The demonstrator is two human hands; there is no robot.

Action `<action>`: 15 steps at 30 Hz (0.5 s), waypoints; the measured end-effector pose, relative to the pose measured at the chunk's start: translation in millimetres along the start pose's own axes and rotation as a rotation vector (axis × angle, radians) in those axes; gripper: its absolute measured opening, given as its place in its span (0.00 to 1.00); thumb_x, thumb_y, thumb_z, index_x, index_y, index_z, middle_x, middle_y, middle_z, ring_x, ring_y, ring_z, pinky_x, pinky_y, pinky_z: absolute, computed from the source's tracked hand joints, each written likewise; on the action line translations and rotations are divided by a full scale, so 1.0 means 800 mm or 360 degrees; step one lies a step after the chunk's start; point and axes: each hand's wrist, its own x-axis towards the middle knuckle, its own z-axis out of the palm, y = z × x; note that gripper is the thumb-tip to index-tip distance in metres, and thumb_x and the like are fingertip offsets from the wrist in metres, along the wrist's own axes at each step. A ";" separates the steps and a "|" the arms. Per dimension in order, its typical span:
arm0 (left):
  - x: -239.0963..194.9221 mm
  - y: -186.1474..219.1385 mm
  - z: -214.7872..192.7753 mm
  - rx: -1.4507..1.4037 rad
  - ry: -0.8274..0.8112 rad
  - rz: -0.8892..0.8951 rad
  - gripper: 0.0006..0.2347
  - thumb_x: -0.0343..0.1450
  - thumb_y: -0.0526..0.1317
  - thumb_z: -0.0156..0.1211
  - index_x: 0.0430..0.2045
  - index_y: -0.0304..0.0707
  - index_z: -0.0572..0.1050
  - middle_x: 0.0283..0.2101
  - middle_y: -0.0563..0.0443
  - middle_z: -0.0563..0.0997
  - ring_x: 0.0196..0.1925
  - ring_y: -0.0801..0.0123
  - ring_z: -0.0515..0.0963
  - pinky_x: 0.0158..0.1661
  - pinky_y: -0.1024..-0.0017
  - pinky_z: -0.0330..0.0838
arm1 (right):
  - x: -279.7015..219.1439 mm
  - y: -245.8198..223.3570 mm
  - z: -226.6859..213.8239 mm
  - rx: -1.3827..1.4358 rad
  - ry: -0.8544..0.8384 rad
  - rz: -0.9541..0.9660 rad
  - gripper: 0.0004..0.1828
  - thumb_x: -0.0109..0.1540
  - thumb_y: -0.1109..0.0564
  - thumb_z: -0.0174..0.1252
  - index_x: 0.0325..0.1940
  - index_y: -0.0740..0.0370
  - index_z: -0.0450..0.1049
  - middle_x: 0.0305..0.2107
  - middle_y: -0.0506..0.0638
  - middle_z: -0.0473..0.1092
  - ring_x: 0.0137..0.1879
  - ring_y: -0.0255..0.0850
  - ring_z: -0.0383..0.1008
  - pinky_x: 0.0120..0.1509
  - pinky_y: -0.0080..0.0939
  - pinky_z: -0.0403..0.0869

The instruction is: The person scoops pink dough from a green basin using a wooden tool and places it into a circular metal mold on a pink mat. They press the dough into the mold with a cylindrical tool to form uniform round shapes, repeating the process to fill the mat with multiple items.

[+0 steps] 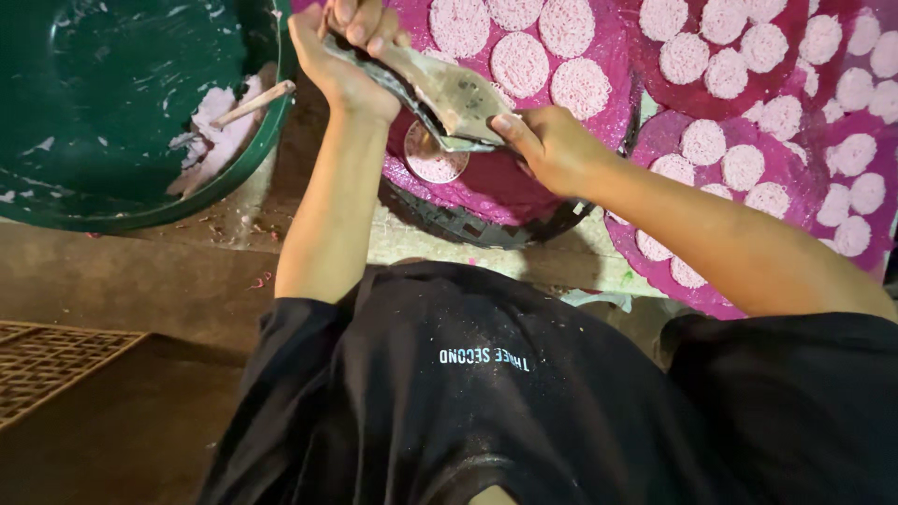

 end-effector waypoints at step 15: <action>-0.123 0.070 0.098 0.1597 0.0083 0.0467 0.15 0.74 0.50 0.56 0.40 0.35 0.73 0.41 0.46 0.78 0.41 0.63 0.76 0.45 0.65 0.73 | 0.130 -0.027 -0.051 0.0179 0.0664 -0.1156 0.32 0.73 0.36 0.52 0.54 0.73 0.73 0.41 0.56 0.76 0.47 0.43 0.76 0.52 0.45 0.75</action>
